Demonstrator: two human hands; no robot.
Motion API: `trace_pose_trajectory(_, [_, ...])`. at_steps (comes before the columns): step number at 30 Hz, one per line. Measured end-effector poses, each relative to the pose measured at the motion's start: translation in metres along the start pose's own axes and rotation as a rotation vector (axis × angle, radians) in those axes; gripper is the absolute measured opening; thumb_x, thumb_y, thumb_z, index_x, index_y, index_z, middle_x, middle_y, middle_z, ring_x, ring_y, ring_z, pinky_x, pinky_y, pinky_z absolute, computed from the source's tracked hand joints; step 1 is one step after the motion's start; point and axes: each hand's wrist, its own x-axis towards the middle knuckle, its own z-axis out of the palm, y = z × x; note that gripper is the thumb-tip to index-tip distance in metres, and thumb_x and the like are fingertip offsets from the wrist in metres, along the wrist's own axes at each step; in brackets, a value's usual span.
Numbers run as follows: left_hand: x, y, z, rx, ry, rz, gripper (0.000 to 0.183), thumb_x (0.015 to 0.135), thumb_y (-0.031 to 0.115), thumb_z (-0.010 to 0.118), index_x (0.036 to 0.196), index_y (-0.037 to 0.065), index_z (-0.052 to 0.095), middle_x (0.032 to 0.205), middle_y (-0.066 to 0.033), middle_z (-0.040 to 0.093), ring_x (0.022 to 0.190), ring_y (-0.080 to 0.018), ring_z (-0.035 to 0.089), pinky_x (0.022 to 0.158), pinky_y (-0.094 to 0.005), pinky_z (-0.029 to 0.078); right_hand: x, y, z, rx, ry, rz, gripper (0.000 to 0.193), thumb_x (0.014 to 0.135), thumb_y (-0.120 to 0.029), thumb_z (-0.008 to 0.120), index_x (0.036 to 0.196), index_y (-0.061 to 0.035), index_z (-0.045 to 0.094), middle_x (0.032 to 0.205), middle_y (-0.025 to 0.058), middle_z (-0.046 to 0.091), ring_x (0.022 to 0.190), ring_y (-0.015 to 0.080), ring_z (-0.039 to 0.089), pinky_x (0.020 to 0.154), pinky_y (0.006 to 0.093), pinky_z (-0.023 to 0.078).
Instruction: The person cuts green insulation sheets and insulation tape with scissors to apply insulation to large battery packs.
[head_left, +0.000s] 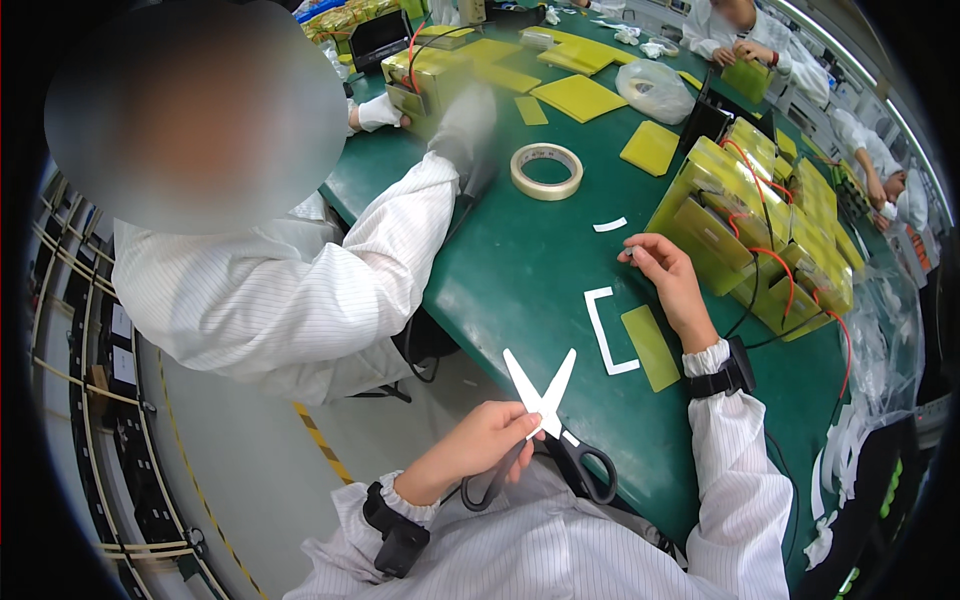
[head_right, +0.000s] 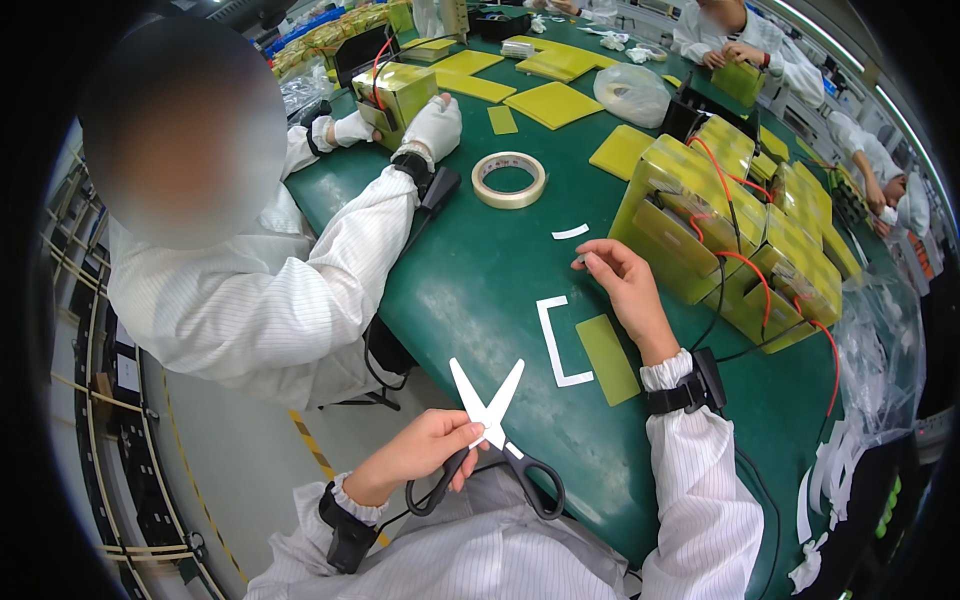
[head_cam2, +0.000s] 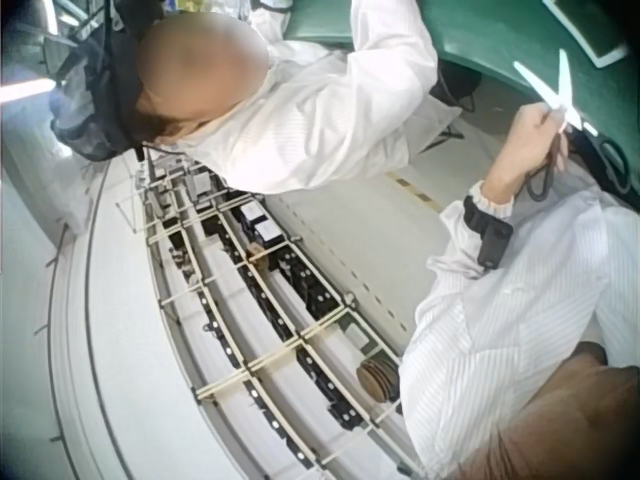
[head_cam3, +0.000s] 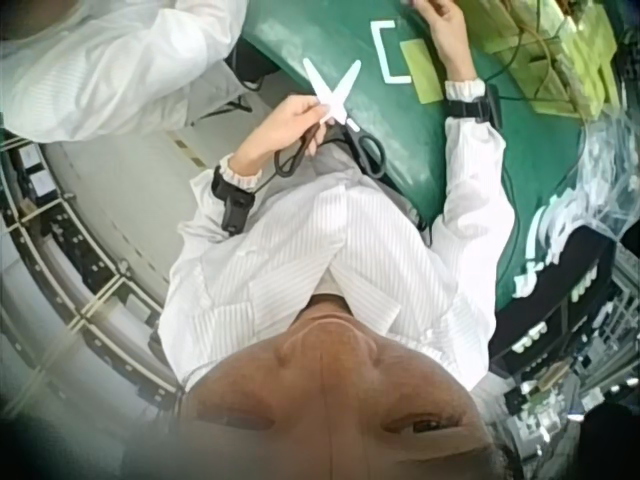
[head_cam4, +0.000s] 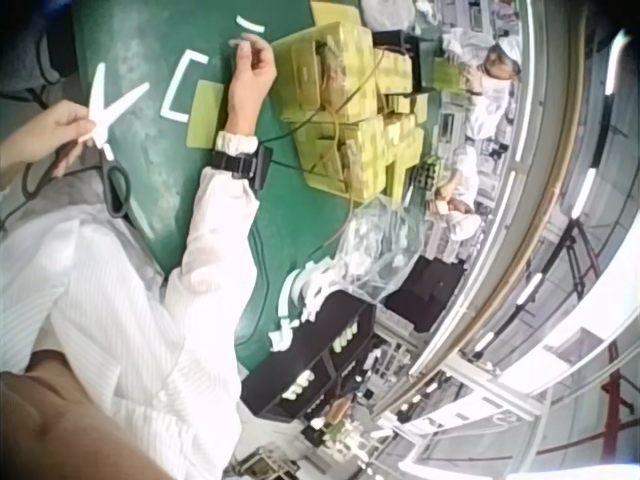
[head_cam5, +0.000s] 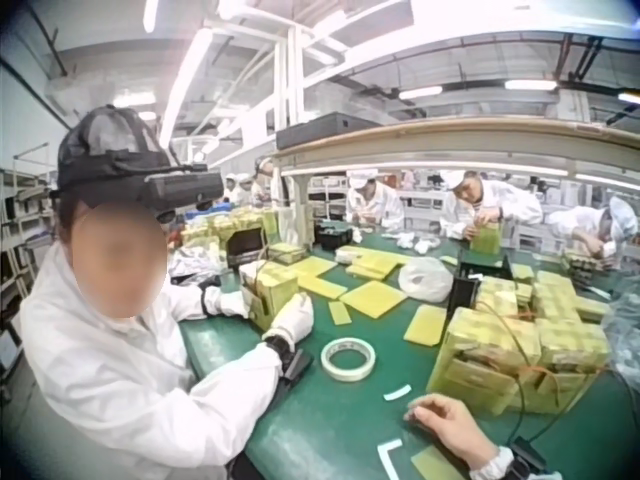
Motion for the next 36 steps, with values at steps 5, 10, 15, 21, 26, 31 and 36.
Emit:
trace_pose_trajectory(5, [0.002, 0.0, 0.0, -0.01, -0.015, 0.026, 0.028, 0.094, 0.023, 0.041, 0.087, -0.002, 0.052, 0.059, -0.0047, 0.055, 0.044, -0.011, 0.054, 0.042, -0.0217, 0.044, -0.001, -0.002, 0.0, -0.003, -0.049, 0.043, 0.016, 0.089, -0.012, 0.049, 0.098, -0.0004, 0.055, 0.088, 0.0055, 0.062, 0.087, 0.0109, 0.056, 0.082, 0.0228, 0.041])
trace_pose_trajectory(10, [0.003, 0.0, 0.0, -0.026, -0.032, 0.008, 0.029, 0.095, 0.023, 0.04, 0.087, -0.003, 0.052, 0.059, -0.0049, 0.055, 0.045, -0.0113, 0.055, 0.043, -0.0219, 0.044, 0.0, 0.002, -0.001, -0.053, -0.013, 0.071, 0.016, 0.091, -0.014, 0.044, 0.098, -0.0033, 0.054, 0.081, 0.0019, 0.059, 0.069, 0.0067, 0.046, 0.067, 0.0193, 0.037])
trace_pose_trajectory(15, [0.001, 0.0, 0.001, -0.014, -0.021, 0.019, 0.03, 0.095, 0.023, 0.04, 0.088, -0.003, 0.052, 0.06, -0.005, 0.055, 0.044, -0.0113, 0.055, 0.043, -0.0223, 0.044, 0.0, -0.003, 0.003, 0.11, 0.055, 0.034, 0.018, 0.092, -0.015, 0.044, 0.099, -0.0039, 0.056, 0.076, -0.0017, 0.053, 0.063, 0.0044, 0.038, 0.058, 0.0172, 0.032])
trace_pose_trajectory(21, [0.002, 0.001, 0.0, 0.008, -0.016, 0.01, 0.03, 0.095, 0.023, 0.04, 0.088, -0.003, 0.052, 0.06, -0.005, 0.055, 0.044, -0.0113, 0.054, 0.043, -0.0224, 0.044, 0.0, -0.003, -0.003, 0.339, 0.048, 0.113, 0.016, 0.09, -0.015, 0.048, 0.1, -0.0049, 0.057, 0.078, -0.0014, 0.054, 0.062, 0.0041, 0.038, 0.053, 0.0168, 0.033])
trace_pose_trajectory(26, [0.0, 0.003, 0.001, -0.001, 0.0, 0.009, 0.03, 0.094, 0.023, 0.04, 0.088, -0.003, 0.052, 0.059, -0.0046, 0.055, 0.044, -0.0113, 0.054, 0.042, -0.0225, 0.044, 0.0, -0.01, -0.004, 0.475, 0.032, 0.226, 0.014, 0.088, -0.017, 0.053, 0.096, -0.0067, 0.055, 0.081, 0.0013, 0.056, 0.062, 0.005, 0.04, 0.052, 0.0181, 0.035])
trace_pose_trajectory(31, [0.0, 0.002, 0.002, 0.009, 0.011, -0.027, 0.029, 0.094, 0.023, 0.041, 0.087, -0.003, 0.053, 0.06, -0.0042, 0.056, 0.044, -0.0109, 0.054, 0.043, -0.0222, 0.043, -0.001, -0.008, -0.007, 0.581, 0.113, 0.258, 0.013, 0.089, -0.02, 0.052, 0.091, -0.0077, 0.05, 0.075, 0.0005, 0.052, 0.057, 0.0048, 0.037, 0.044, 0.0171, 0.03])
trace_pose_trajectory(36, [0.0, 0.004, 0.002, 0.016, 0.009, -0.018, 0.029, 0.094, 0.024, 0.041, 0.087, -0.002, 0.053, 0.06, -0.004, 0.056, 0.045, -0.0107, 0.054, 0.043, -0.0219, 0.043, -0.001, -0.01, -0.007, 0.617, 0.049, 0.233, 0.02, 0.091, -0.028, 0.05, 0.09, -0.0077, 0.049, 0.071, -0.0001, 0.05, 0.051, 0.003, 0.034, 0.039, 0.0152, 0.025])
